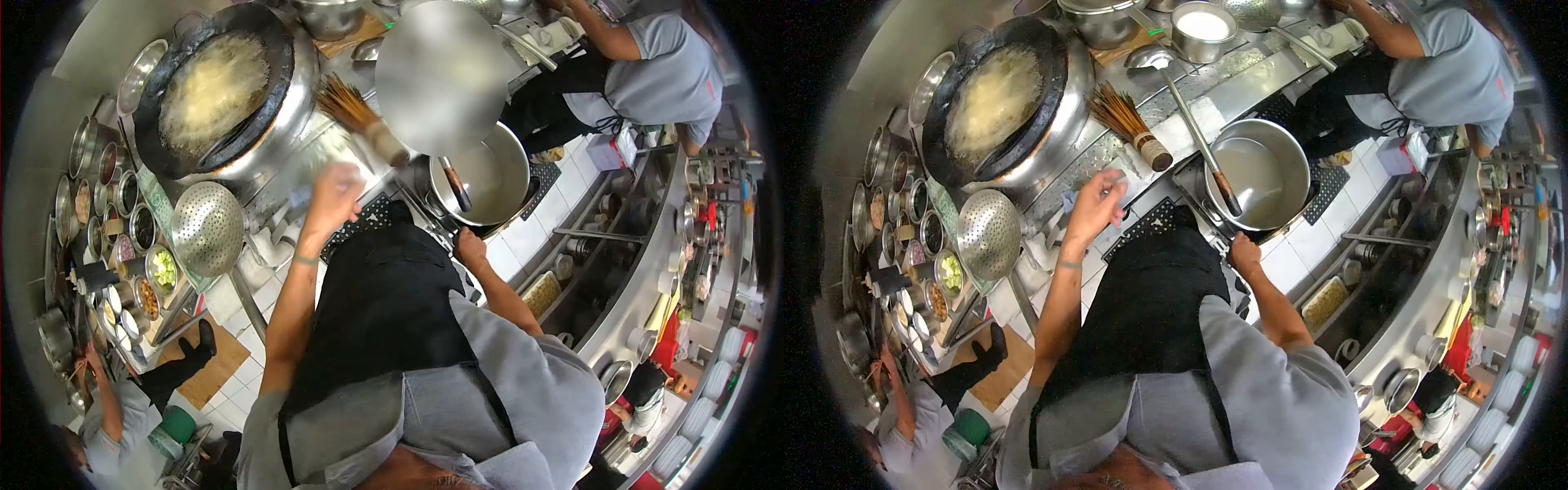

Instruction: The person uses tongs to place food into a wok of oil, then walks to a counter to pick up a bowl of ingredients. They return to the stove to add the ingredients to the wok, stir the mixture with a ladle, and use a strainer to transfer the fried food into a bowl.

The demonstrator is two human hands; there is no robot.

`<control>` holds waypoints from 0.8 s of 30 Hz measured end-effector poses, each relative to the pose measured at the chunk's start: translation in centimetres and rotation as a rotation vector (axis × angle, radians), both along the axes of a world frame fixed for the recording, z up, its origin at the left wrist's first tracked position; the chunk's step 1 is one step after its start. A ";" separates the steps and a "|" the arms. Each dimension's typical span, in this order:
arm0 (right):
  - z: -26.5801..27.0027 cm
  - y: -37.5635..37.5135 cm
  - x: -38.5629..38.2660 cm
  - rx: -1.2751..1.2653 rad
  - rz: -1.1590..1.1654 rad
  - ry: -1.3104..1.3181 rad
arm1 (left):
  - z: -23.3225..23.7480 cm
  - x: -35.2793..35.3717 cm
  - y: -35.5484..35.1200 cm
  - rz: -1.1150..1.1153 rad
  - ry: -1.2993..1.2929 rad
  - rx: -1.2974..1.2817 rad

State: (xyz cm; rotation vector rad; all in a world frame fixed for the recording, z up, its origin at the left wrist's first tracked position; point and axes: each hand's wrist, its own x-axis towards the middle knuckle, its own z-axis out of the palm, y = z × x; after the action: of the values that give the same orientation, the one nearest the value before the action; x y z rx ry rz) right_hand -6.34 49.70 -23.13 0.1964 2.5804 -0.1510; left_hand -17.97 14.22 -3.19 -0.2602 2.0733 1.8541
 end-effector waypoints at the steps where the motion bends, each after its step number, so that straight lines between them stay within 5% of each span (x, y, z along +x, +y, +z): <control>1: -0.8 -0.8 -0.9 0.016 0.025 -0.018 | -0.1 1.2 -0.6 -0.014 -0.005 0.032; 4: -3.5 -2.6 -3.6 0.004 0.075 -0.090 | 2.1 4.1 -2.3 -0.098 0.047 0.209; 6: -4.8 -3.3 -4.6 -0.008 0.070 -0.105 | 8.6 6.1 -3.1 -0.165 0.121 0.349; 11: -5.6 -3.6 -5.6 -0.041 0.099 -0.054 | 20.8 9.1 -5.2 -0.283 0.867 0.769; 17: -6.0 -3.1 -6.9 -0.367 0.381 -0.124 | 26.5 11.2 -7.7 -0.507 0.976 1.123; 19: -3.9 -3.8 -8.1 -0.530 0.481 -0.143 | 27.4 11.8 -8.3 -0.532 0.982 1.136; 21: 4.9 -6.9 -8.6 -0.610 0.531 -0.100 | 28.3 12.5 -8.9 -0.557 0.987 1.141; 24: 12.7 -9.3 -10.0 -0.864 0.224 -0.360 | 29.3 13.5 -10.4 -0.571 0.977 1.141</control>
State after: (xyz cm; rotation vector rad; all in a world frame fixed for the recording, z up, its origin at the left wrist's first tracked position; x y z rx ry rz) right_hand -16.34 40.39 -10.44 -0.3507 1.9520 -1.0071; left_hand -4.51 3.87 26.12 1.5502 0.8491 2.5622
